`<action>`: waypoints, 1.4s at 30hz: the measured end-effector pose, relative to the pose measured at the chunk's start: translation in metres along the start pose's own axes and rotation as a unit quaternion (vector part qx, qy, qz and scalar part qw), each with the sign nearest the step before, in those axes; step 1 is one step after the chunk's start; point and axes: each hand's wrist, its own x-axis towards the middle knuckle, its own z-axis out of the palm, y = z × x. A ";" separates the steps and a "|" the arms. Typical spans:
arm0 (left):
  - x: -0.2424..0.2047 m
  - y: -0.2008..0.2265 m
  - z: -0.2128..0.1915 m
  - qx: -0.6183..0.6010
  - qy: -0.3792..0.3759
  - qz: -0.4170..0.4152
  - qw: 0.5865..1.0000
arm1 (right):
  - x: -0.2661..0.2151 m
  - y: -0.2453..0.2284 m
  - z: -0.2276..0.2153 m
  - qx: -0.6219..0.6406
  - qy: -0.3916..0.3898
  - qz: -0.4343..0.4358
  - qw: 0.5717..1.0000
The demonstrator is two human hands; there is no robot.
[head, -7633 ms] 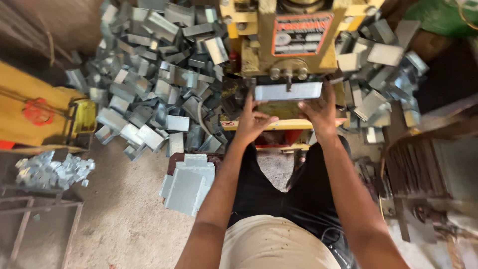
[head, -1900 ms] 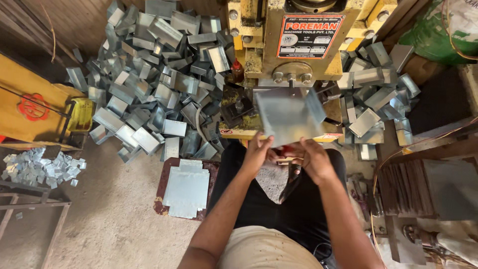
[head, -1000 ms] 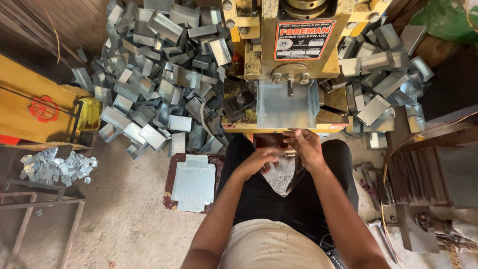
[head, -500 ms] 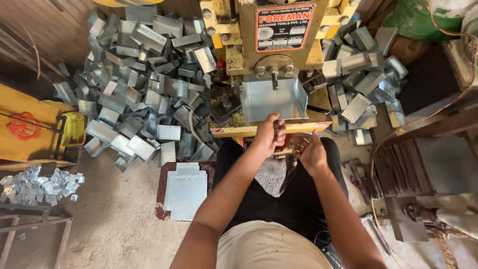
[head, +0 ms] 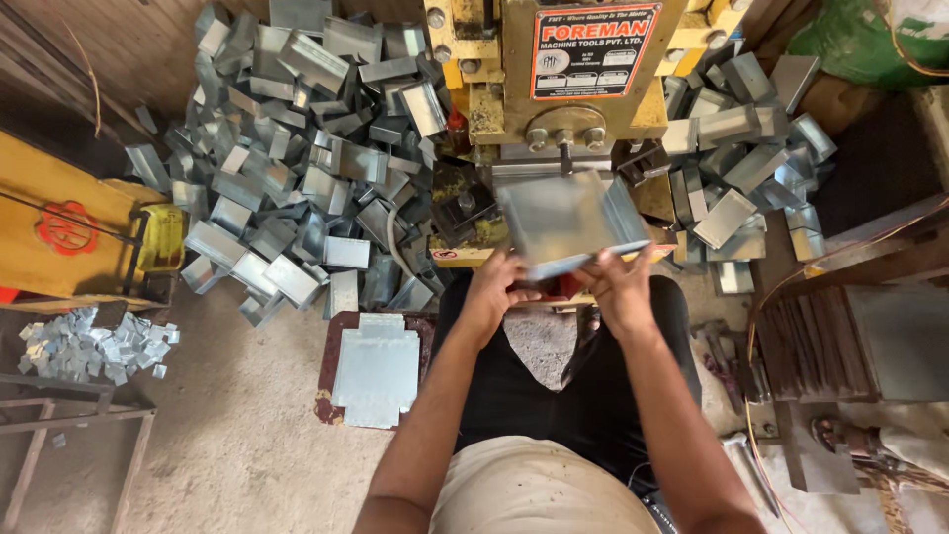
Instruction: The person sits on the floor and repeatedly places flat metal sheets into a yellow Foreman machine. They operate the press to cut or shape the metal, then remove the processed pieces and place them into a pile on the floor.
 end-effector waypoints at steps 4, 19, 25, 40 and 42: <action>0.038 -0.044 -0.020 0.316 0.101 0.130 0.934 | 0.008 0.013 0.020 -0.043 0.000 0.017 0.999; 0.090 -0.058 -0.050 0.187 0.111 0.198 0.956 | 0.056 0.010 -0.018 -0.250 0.095 -0.056 0.962; 0.102 -0.073 -0.068 0.212 0.131 0.290 0.924 | 0.058 0.011 -0.019 -0.258 0.106 -0.044 0.959; 0.074 -0.021 -0.048 0.096 -0.126 0.204 0.966 | 0.050 -0.019 -0.010 -0.175 0.018 -0.094 0.980; 0.048 -0.030 -0.052 0.131 -0.109 0.142 0.975 | 0.029 -0.014 -0.013 -0.113 0.065 0.000 0.991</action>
